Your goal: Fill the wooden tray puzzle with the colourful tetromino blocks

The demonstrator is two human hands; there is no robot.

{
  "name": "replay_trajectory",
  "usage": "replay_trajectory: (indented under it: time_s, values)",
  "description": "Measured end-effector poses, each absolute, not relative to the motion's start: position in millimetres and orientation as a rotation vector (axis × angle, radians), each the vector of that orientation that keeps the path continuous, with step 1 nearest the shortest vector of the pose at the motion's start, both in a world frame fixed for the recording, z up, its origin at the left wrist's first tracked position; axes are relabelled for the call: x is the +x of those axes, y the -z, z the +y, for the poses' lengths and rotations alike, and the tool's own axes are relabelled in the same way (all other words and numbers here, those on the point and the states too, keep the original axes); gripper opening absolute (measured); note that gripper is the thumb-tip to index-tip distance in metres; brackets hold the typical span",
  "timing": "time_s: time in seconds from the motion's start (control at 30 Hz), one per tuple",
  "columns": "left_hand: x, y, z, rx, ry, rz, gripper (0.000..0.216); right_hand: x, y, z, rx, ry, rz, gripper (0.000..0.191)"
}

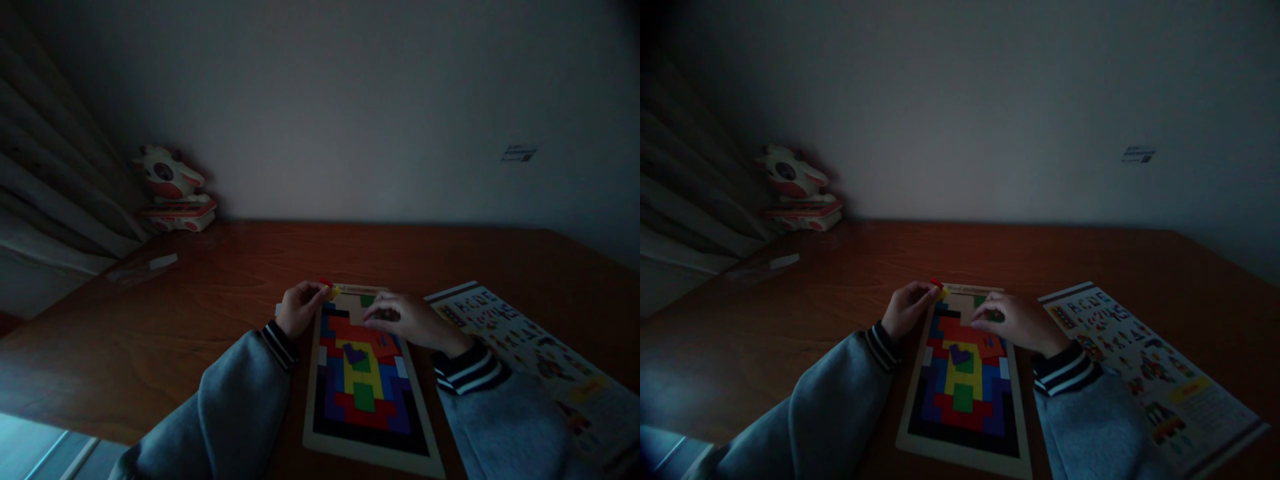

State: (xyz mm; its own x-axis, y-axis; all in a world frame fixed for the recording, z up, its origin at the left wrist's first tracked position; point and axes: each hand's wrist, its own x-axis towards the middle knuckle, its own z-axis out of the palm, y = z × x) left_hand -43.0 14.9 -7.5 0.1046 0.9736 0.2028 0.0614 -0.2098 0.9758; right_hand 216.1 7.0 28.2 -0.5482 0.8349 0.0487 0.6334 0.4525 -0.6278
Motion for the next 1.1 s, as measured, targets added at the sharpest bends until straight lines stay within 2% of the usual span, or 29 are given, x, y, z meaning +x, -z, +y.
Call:
replay_trajectory:
  time_s: [0.2, 0.7, 0.93, 1.1]
  values:
    - [-43, 11, 14, 1.538, -1.131, 1.081, 0.035, 200, -31, -2, -1.22, -0.708, -2.438, 0.018]
    - [-45, 15, 16, 1.557, -1.117, 1.101, 0.035, 196, -42, -4, -1.296, -0.677, -2.344, 0.014]
    - [-41, 13, 10, 1.533, -1.12, 0.973, 0.029, 185, -35, -4, -1.298, -0.726, -2.073, 0.02]
    - [-38, 13, 8, 1.526, -1.157, 0.89, 0.04, 178, -33, -8, -1.237, -0.882, -2.085, 0.028]
